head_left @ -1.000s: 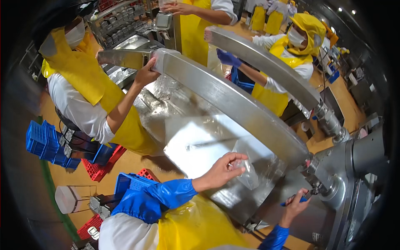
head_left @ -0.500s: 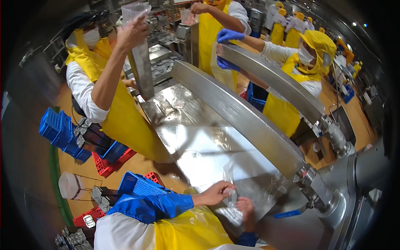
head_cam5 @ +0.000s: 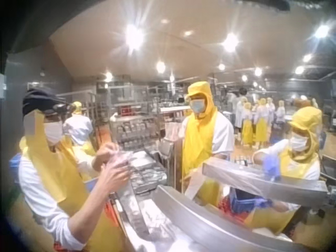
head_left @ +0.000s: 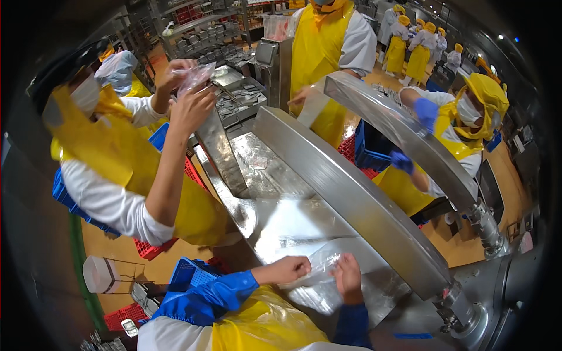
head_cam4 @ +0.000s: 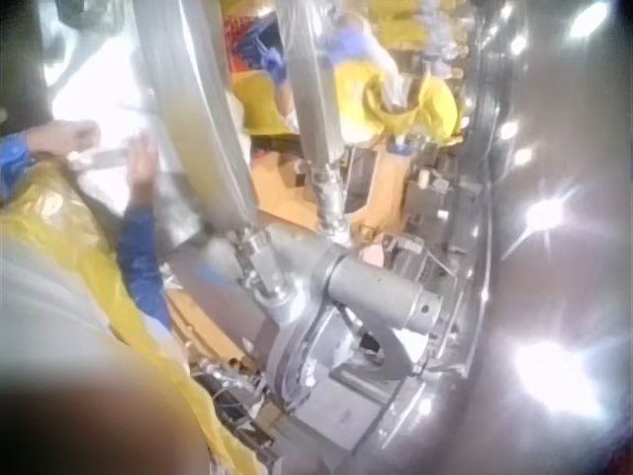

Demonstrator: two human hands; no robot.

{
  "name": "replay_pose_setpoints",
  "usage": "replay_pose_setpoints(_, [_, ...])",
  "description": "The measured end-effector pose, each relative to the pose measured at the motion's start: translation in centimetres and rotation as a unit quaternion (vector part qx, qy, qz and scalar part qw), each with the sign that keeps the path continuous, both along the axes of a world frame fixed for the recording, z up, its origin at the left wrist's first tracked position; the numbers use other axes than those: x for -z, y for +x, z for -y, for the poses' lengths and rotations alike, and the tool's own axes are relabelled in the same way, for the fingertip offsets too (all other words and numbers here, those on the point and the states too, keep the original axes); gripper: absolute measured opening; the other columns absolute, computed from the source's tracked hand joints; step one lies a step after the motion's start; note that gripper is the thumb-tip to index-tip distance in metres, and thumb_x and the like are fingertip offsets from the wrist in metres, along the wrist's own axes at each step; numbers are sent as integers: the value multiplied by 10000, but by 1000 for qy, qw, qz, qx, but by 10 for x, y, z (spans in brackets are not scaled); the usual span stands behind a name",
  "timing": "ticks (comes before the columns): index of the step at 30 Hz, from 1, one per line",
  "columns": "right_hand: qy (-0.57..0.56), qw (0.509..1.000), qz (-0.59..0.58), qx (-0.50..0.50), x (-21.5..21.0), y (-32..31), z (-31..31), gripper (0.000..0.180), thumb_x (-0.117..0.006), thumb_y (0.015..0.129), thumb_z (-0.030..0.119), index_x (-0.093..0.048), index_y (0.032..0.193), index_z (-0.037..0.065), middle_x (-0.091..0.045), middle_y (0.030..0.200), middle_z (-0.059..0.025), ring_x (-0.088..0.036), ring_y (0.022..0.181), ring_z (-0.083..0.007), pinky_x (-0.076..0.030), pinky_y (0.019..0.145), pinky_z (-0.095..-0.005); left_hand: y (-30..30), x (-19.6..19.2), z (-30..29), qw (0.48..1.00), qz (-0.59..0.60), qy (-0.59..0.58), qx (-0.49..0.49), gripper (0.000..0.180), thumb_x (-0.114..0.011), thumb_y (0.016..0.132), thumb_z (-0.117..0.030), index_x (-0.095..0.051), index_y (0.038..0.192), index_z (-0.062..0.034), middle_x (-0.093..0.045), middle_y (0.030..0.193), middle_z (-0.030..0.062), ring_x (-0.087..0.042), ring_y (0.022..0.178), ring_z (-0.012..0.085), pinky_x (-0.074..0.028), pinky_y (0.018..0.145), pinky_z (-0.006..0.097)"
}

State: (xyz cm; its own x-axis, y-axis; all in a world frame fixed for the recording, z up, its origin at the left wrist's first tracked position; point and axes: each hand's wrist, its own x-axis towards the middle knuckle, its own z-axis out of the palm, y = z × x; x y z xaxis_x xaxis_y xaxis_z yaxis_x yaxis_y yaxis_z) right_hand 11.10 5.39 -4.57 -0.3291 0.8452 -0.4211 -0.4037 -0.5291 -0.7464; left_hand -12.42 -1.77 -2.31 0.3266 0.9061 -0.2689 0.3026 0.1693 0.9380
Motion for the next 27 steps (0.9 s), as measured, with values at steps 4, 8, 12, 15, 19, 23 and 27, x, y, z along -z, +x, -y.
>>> replay_pose_setpoints(4, [-59, 958, -168, -226, 22, -84, -106, 131, -611, 1034, 201, -582, 1003, 77, -585, 855, -37, -592, 756, -153, -468, 563, -286, -113, -23, -66, 903, 386, -121, -148, 217, -574, 1070, -248, -638, 990, -56, -631, 887, 15, -640, 889, 132, -547, 860, 308])
replay_pose_setpoints(8, [-6, 931, -168, -325, 32, -201, -192, 173, -670, 1012, 237, -643, 1102, 92, -610, 857, -27, -580, 724, -125, -466, 595, -270, -207, -60, -131, 768, 523, -105, -355, 142, -558, 1069, -199, -636, 1024, -88, -632, 886, -10, -630, 858, 142, -564, 871, 342])
replay_pose_setpoints(12, [-23, 934, -175, -310, 57, -327, -255, 196, -686, 1001, 252, -658, 1127, 106, -624, 874, -10, -584, 733, -106, -467, 614, -266, -247, -107, -184, 838, 385, 35, -386, 125, -669, 1000, -267, -675, 1018, -144, -607, 868, -60, -567, 754, 81, -477, 736, 282])
replay_pose_setpoints(15, [-22, 951, -141, -273, 70, -362, -272, 212, -673, 1005, 275, -660, 1132, 105, -637, 900, -12, -595, 754, -111, -470, 618, -269, -229, -156, -198, 874, 178, 218, -396, 167, -675, 1006, -245, -680, 1012, -78, -629, 906, -17, -591, 808, 87, -490, 709, 268])
replay_pose_setpoints(19, [6, 979, -95, -180, 76, -326, -279, 237, -655, 1010, 304, -662, 1138, 105, -654, 935, -15, -610, 783, -116, -475, 623, -274, -176, -170, -164, 891, -32, 322, -318, 203, -650, 1020, -220, -650, 986, -19, -652, 857, 18, -594, 774, 120, -496, 686, 299])
replay_pose_setpoints(23, [52, 995, -49, -63, 68, -230, -280, 265, -637, 1015, 334, -664, 1144, 104, -671, 970, -18, -626, 811, -122, -479, 628, -279, -87, -177, -118, 908, -16, 346, -236, 197, -634, 1020, -206, -648, 995, -11, -676, 837, 91, -636, 741, 168, -517, 667, 353])
replay_pose_setpoints(27, [100, 993, -15, 60, 48, -101, -245, 294, -619, 1021, 364, -666, 1151, 104, -688, 1005, -21, -641, 839, -128, -483, 633, -283, 17, -190, -92, 920, 23, 369, -130, 117, -653, 968, -142, -643, 988, -27, -649, 835, 126, -664, 752, 256, -528, 685, 366])
